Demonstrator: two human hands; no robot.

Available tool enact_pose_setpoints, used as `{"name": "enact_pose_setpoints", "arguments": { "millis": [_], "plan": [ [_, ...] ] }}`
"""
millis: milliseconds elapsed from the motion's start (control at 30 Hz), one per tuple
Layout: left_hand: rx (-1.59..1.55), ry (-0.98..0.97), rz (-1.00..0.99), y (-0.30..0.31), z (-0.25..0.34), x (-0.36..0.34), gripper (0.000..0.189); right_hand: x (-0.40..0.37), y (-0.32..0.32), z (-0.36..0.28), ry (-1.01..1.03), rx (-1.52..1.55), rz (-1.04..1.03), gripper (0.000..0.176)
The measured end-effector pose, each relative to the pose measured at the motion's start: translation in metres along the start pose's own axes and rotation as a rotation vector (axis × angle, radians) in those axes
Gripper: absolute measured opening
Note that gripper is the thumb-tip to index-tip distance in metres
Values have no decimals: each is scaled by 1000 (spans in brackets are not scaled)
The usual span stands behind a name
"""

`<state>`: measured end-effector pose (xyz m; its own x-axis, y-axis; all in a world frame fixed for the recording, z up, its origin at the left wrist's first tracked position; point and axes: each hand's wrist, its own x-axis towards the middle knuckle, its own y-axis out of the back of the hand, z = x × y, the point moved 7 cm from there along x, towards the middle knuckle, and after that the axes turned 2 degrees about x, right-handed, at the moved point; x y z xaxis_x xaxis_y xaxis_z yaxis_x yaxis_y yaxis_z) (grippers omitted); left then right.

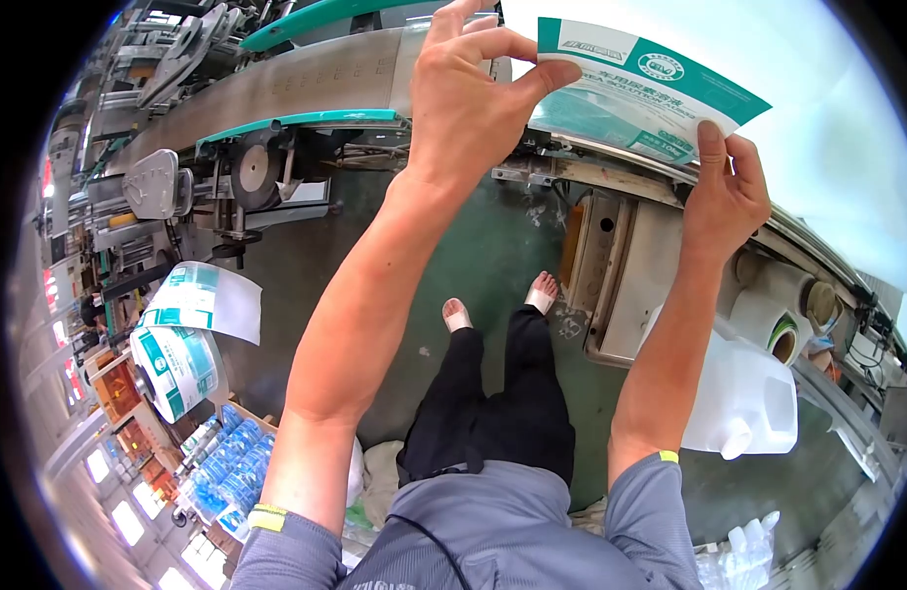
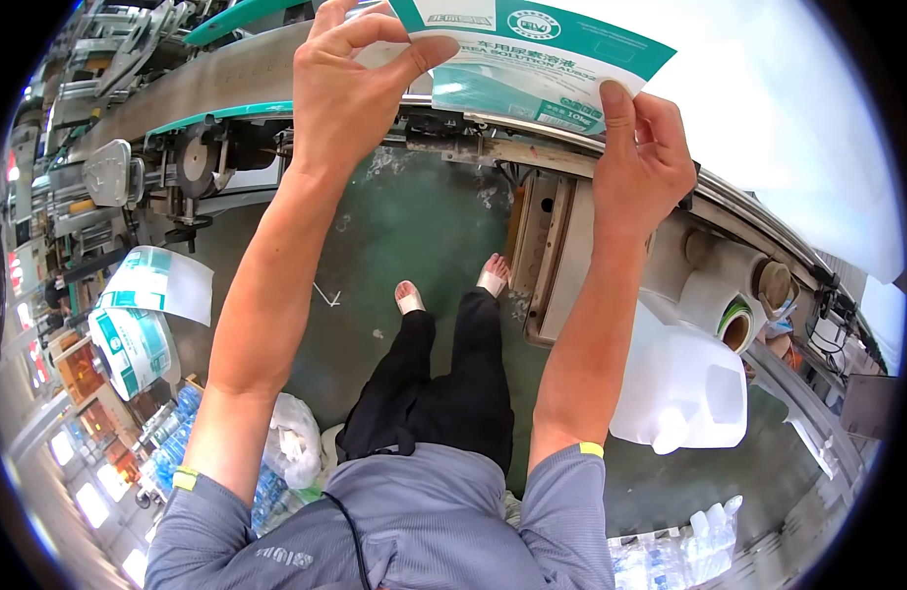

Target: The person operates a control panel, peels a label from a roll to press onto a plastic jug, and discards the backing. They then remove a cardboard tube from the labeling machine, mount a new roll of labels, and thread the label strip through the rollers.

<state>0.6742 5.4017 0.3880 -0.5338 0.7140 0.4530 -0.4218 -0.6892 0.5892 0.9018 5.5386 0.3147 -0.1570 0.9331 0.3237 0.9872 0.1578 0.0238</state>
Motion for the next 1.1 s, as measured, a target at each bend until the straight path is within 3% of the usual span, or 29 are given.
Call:
{"name": "enact_pose_setpoints", "arguments": {
  "millis": [167, 333, 367, 467, 533, 600, 667, 733, 767, 867, 933, 1100],
  "plan": [
    [-4, 56, -2, -1, 1, -1, 22, 0, -2, -1, 8, -22, 5, 16],
    [28, -68, -12, 1, 2, -3, 19, -6, 1, 3, 28, 4, 8, 16],
    [25, -93, -17, 2, 2, -5, 18, -12, 2, -4, 108, -37, 29, 13],
    [-64, -119, 117, 27, 17, -28, 24, -29, 12, -30, 196, -30, 55, 4],
    [-119, -50, -56, 33, 28, -36, 22, -34, 18, -52, 222, 234, 35, 6],
    [-58, -69, -125, 30, 23, -34, 21, -35, 27, -44, 171, 140, 24, 7],
    [41, -128, 4, 27, 13, -29, 21, -28, 15, -28, 81, 104, -74, 7],
    [76, -186, 99, 16, 10, -20, 30, -19, 12, -20, 59, 87, -16, 9],
    [-114, -101, 75, 7, 3, -14, 22, -14, 12, -15, 41, 73, 7, 9],
    [-141, 21, 12, 4, 1, -7, 16, -3, 6, -10, 9, 76, 18, 14],
    [-97, 17, 6, -1, -1, -2, 16, 3, 3, -3, -18, -55, -3, 17],
    [-136, 73, 10, 0, 3, -2, 16, 5, 2, 3, 6, -27, -15, 20]
  ]
}}
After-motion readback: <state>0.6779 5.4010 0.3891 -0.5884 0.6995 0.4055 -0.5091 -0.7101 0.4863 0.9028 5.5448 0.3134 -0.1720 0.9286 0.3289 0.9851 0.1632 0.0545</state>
